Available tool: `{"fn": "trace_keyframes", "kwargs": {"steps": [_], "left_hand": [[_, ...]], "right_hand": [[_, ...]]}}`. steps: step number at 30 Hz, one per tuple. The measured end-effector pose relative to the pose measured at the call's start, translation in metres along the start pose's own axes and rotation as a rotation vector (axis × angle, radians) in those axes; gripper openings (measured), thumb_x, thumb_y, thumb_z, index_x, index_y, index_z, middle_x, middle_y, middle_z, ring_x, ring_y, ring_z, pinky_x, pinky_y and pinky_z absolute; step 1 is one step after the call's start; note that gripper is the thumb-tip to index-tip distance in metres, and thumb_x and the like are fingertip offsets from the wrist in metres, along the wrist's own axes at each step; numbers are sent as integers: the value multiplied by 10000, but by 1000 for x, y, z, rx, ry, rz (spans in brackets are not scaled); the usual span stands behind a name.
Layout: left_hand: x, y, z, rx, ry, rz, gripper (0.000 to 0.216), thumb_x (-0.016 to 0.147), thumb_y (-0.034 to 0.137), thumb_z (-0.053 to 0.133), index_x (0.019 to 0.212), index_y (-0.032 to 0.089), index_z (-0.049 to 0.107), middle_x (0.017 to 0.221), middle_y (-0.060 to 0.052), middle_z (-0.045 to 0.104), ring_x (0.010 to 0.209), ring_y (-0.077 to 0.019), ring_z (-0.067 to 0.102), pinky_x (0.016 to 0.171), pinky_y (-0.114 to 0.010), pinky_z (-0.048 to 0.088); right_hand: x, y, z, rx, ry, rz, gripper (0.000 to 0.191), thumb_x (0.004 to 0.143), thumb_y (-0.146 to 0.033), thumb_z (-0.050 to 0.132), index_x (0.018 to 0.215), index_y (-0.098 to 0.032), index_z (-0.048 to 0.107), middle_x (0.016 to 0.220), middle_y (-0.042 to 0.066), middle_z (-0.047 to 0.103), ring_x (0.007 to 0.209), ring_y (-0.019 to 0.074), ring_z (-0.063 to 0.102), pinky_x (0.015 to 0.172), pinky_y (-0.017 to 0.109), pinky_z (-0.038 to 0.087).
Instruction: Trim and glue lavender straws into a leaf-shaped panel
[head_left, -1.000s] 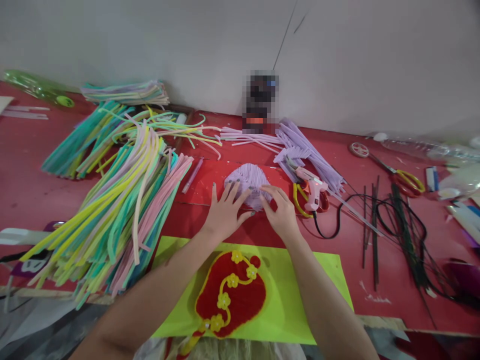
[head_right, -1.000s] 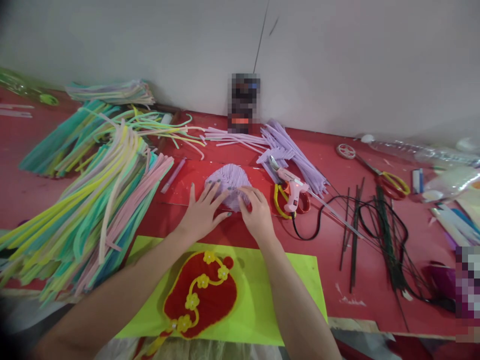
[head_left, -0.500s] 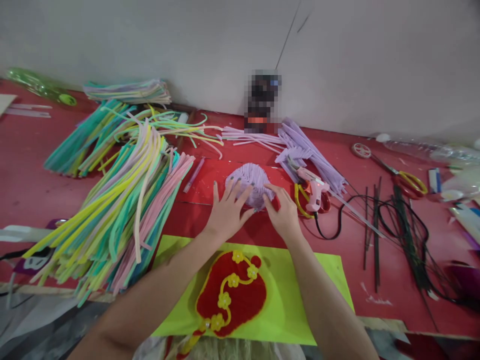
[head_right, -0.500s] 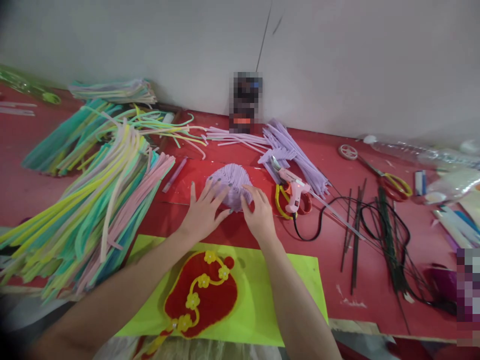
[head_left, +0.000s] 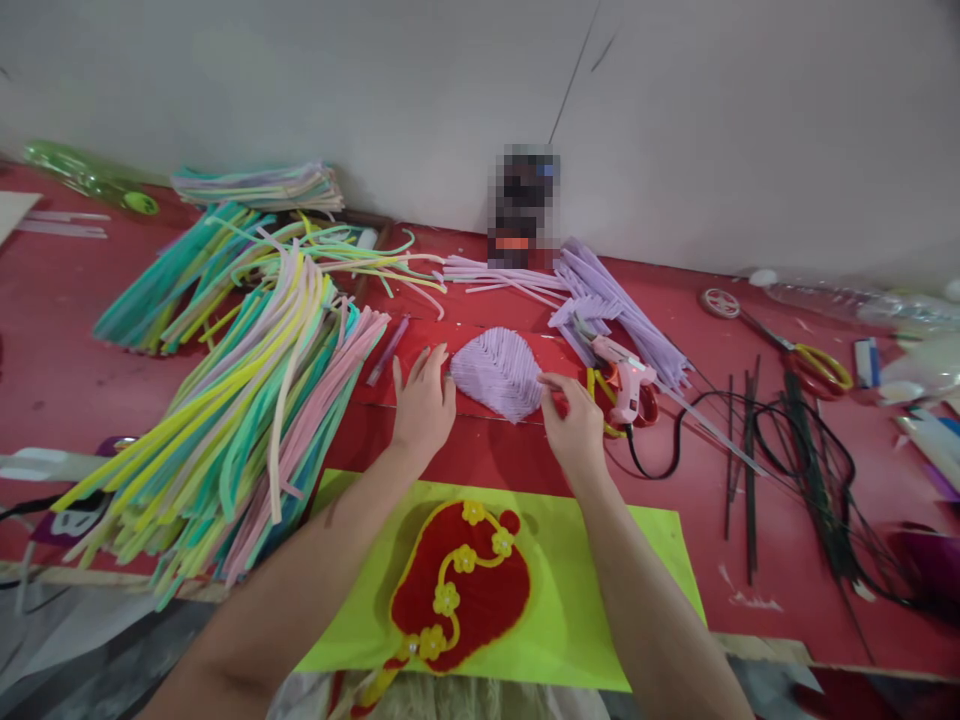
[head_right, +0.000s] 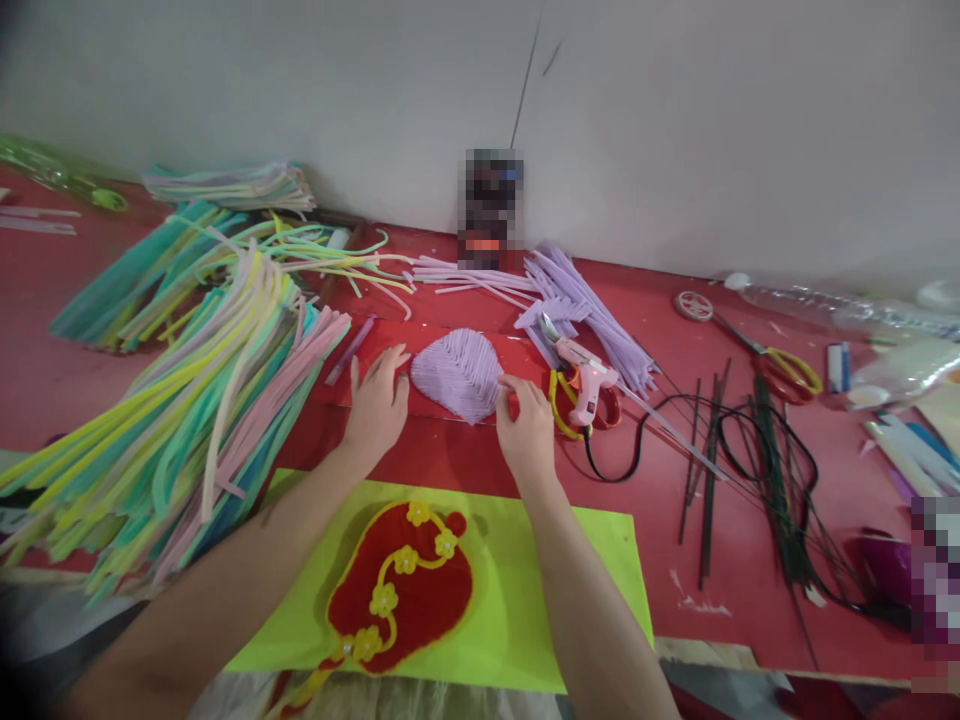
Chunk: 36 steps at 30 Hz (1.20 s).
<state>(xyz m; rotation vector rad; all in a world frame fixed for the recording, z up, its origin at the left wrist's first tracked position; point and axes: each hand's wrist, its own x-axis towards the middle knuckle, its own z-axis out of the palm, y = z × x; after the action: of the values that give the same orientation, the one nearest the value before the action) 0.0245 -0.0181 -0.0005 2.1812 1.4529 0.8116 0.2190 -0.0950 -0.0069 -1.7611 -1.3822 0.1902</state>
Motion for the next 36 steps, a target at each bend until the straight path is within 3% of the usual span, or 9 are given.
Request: {"fn": "trace_keyframes", "kwargs": {"steps": [12, 17, 21, 27, 31, 36], "left_hand": [[-3, 2, -3, -20, 3, 10, 481, 873, 109, 354, 1345, 195, 392, 1226, -86, 664, 1280, -219, 503, 1175, -577, 108], [-5, 5, -3, -49, 6, 23, 476, 861, 110, 385, 1330, 190, 407, 1261, -109, 638, 1276, -233, 506, 1168, -573, 154], [-2, 4, -2, -261, 40, 8, 447, 864, 130, 402, 1303, 204, 442, 1271, -101, 622, 1252, -216, 523, 1149, -519, 265], [6, -3, 3, -724, 9, -136, 449, 835, 219, 492, 1283, 201, 479, 1246, -127, 615, 1133, -210, 605, 975, -407, 485], [11, -7, 5, -895, -55, -178, 401, 852, 283, 479, 1240, 215, 555, 1298, -115, 597, 1173, -224, 586, 968, -401, 492], [13, -11, 5, -987, -179, -186, 330, 829, 330, 544, 1101, 208, 686, 1218, -85, 665, 1247, -251, 530, 1064, -434, 399]], "right_hand": [[1, 4, 2, 85, -12, 72, 237, 865, -235, 459, 1006, -211, 648, 1030, 100, 703, 977, 239, 642, 884, 441, 493], [1, 7, 3, 124, 5, 94, 224, 860, -240, 460, 975, -206, 649, 1002, 101, 710, 957, 227, 657, 883, 425, 502], [1, 7, 3, 139, 1, 112, 231, 854, -228, 457, 978, -199, 649, 1008, 108, 711, 962, 228, 660, 893, 433, 499], [1, 8, 2, 153, -15, 123, 235, 846, -215, 457, 980, -194, 649, 1013, 107, 711, 967, 227, 660, 892, 426, 499], [1, 8, 2, 144, -19, 124, 236, 844, -223, 460, 972, -196, 656, 1017, 104, 711, 973, 231, 655, 898, 428, 492], [1, 7, 2, 144, -29, 133, 231, 848, -240, 462, 957, -196, 661, 1002, 99, 712, 955, 231, 655, 882, 417, 490]]}}
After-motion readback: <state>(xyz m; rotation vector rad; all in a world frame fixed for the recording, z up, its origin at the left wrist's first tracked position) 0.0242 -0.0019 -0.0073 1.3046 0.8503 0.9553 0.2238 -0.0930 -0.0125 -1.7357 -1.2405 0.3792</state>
